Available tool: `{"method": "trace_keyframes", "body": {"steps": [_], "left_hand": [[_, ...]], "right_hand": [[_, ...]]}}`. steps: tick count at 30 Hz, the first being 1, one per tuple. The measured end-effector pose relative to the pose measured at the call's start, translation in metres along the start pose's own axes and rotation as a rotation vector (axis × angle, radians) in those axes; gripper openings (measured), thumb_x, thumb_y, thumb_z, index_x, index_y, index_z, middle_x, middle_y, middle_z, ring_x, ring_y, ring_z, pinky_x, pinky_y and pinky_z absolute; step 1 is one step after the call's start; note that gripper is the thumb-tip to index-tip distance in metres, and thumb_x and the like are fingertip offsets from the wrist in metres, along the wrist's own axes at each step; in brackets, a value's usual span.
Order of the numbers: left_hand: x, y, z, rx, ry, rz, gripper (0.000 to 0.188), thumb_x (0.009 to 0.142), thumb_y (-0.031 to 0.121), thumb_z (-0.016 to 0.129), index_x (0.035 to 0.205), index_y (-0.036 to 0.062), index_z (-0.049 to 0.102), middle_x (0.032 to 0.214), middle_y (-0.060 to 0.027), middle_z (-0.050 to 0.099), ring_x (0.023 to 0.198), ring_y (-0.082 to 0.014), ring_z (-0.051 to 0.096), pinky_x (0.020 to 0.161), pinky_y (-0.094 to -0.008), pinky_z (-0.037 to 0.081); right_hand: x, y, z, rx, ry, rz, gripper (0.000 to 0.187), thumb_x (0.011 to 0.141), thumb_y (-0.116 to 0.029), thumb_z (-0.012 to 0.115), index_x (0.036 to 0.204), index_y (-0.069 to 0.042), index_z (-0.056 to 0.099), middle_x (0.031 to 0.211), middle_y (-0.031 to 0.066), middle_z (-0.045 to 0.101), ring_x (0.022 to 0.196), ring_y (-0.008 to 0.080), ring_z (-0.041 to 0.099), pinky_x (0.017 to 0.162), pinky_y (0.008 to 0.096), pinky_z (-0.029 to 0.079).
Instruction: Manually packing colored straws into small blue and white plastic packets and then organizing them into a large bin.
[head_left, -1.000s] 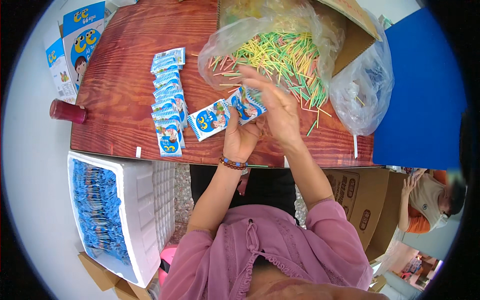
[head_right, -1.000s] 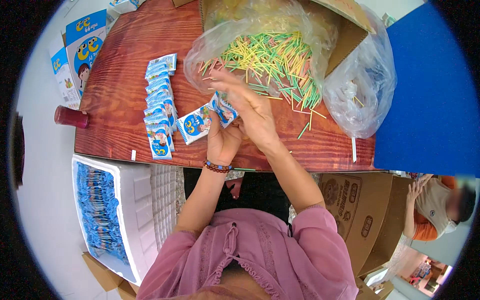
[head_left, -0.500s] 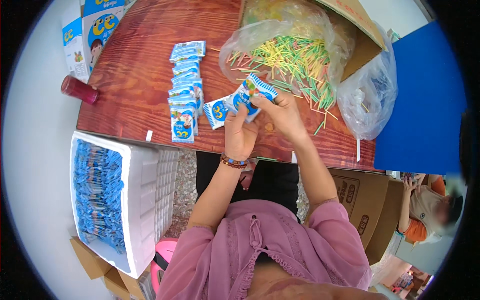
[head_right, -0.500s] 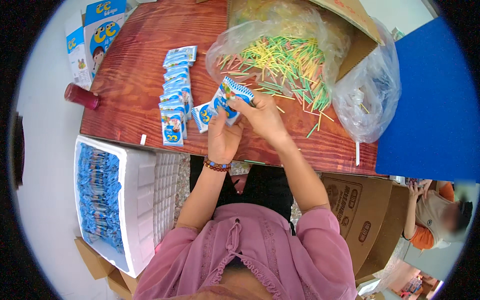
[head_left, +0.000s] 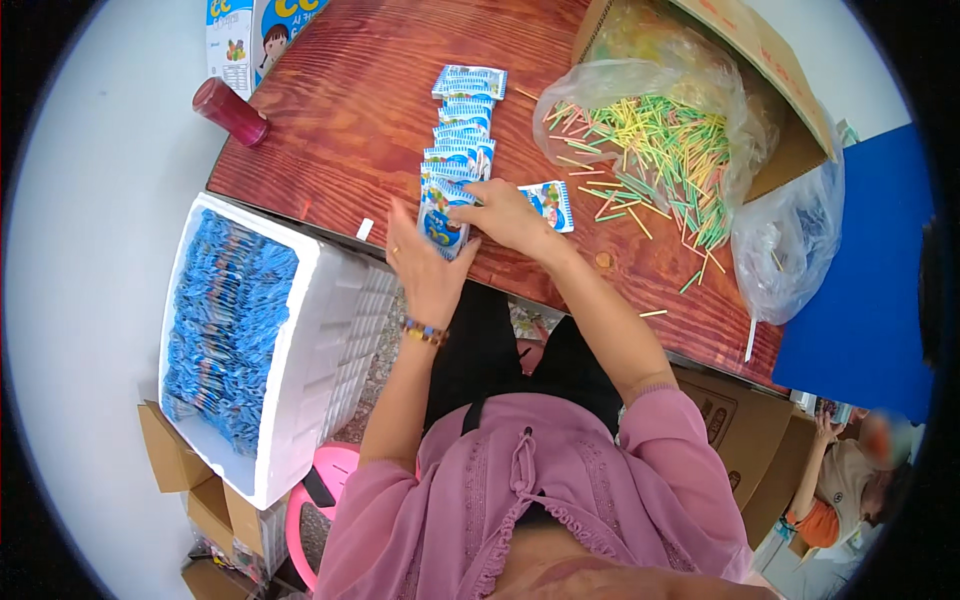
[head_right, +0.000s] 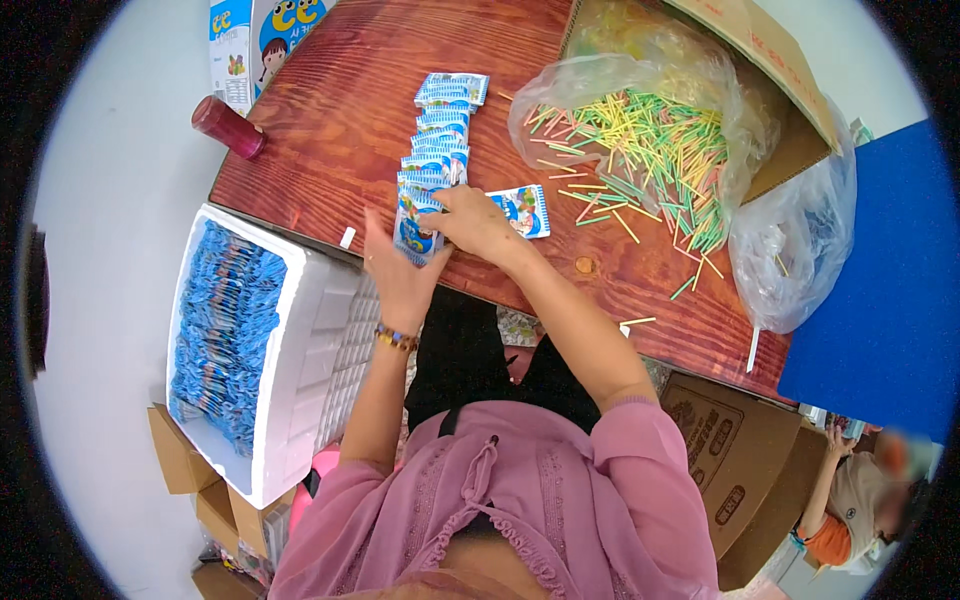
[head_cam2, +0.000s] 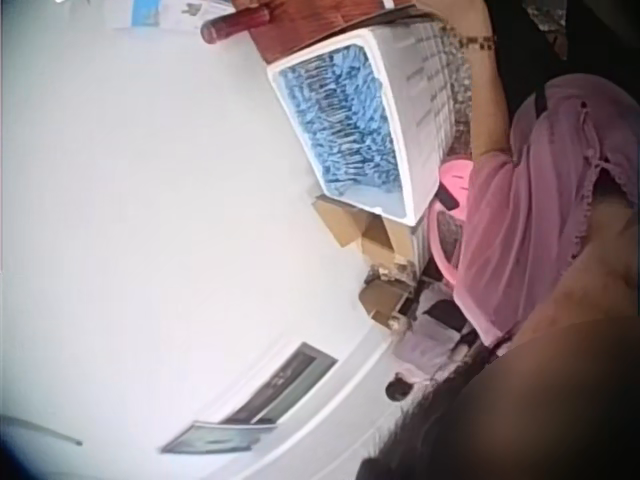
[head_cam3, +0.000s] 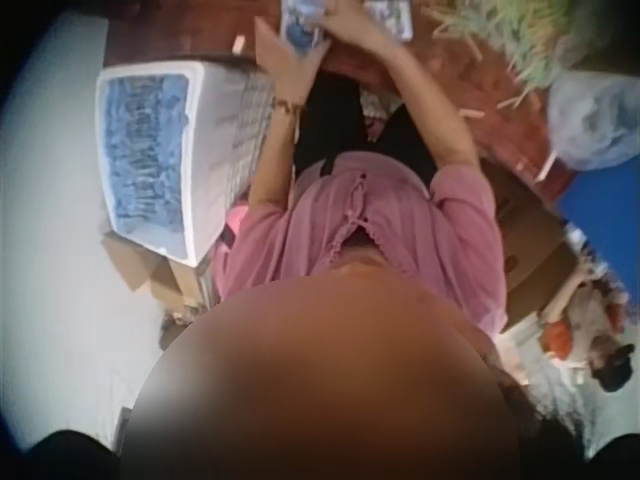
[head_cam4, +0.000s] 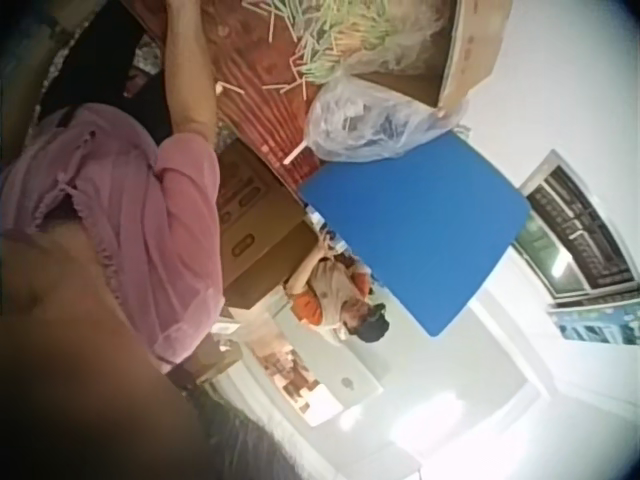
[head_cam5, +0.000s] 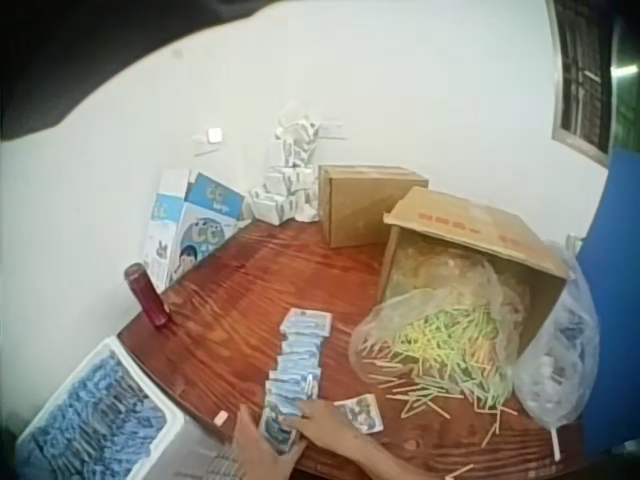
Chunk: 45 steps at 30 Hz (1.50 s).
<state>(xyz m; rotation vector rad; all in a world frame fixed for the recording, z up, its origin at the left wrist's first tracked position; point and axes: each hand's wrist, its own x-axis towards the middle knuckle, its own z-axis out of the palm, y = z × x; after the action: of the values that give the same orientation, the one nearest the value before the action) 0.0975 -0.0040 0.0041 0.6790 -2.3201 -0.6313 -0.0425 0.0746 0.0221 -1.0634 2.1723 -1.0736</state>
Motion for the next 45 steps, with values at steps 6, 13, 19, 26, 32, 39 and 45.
{"method": "trace_keyframes", "body": {"steps": [6,13,19,26,32,39,45], "left_hand": [[0.024,0.011,0.037,0.155,-0.012,-0.037,0.103,0.068,0.03,0.082,0.142,-0.0085,0.022,0.124,-0.0252,0.049,0.119,-0.0389,0.047,0.104,-0.0475,0.033],[0.031,-0.005,0.035,0.145,0.061,-0.099,0.1,0.069,0.032,0.081,0.14,-0.0116,0.026,0.12,-0.0265,0.05,0.106,-0.0401,0.05,0.099,-0.0479,0.037],[0.036,0.011,0.052,0.102,0.093,-0.059,0.081,0.073,0.043,0.07,0.128,-0.0079,0.041,0.117,-0.0282,0.049,0.111,-0.0434,0.045,0.098,-0.0486,0.037],[0.033,-0.005,0.053,0.055,0.211,-0.146,0.089,0.063,0.037,0.082,0.13,-0.0038,0.039,0.122,-0.0255,0.048,0.126,-0.0418,0.041,0.108,-0.0512,0.03],[0.06,0.017,0.072,0.088,0.162,-0.154,0.105,0.061,0.046,0.081,0.138,-0.0066,0.031,0.115,-0.0238,0.052,0.111,-0.0381,0.05,0.103,-0.048,0.034],[0.07,0.005,0.061,0.095,0.187,-0.212,0.089,0.062,0.038,0.083,0.13,-0.002,0.043,0.105,-0.0199,0.056,0.102,-0.0383,0.051,0.094,-0.0473,0.04],[0.072,0.015,0.076,0.051,0.138,-0.165,0.088,0.064,0.034,0.084,0.132,-0.0011,0.042,0.11,-0.0205,0.054,0.109,-0.0402,0.049,0.104,-0.0504,0.034]], "right_hand": [[-0.044,-0.007,-0.055,-0.127,0.228,0.07,0.032,0.086,-0.028,0.064,0.106,-0.004,0.066,0.09,0.0161,0.069,0.083,0.0277,0.067,0.072,0.0362,0.05],[-0.095,0.031,-0.122,-0.563,0.39,-0.169,0.028,0.089,-0.024,0.062,0.106,-0.002,0.065,0.107,0.0153,0.064,0.085,0.0308,0.064,0.076,0.041,0.05],[0.012,0.036,-0.09,-0.318,0.215,-0.395,0.024,0.089,-0.019,0.062,0.102,0.001,0.063,0.091,0.0151,0.067,0.084,0.025,0.065,0.076,0.0347,0.049],[0.064,0.03,-0.046,0.038,-0.1,-0.032,0.017,0.09,-0.013,0.061,0.096,0.003,0.058,0.08,0.0094,0.065,0.064,0.0124,0.061,0.058,0.0252,0.047],[0.069,0.058,-0.058,0.016,0.08,-0.213,0.017,0.089,-0.013,0.054,0.093,0.002,0.059,0.079,0.0093,0.064,0.068,0.0158,0.059,0.061,0.0305,0.047],[0.088,0.029,-0.063,-0.232,-0.09,-0.31,0.022,0.085,-0.017,0.057,0.099,0.0,0.058,0.088,0.0262,0.062,0.086,0.0422,0.062,0.075,0.0495,0.048],[0.16,0.033,-0.104,-0.233,0.589,-0.536,0.022,0.087,-0.015,0.057,0.094,0.005,0.064,0.085,0.0214,0.066,0.079,0.0333,0.065,0.069,0.0404,0.049]]}}
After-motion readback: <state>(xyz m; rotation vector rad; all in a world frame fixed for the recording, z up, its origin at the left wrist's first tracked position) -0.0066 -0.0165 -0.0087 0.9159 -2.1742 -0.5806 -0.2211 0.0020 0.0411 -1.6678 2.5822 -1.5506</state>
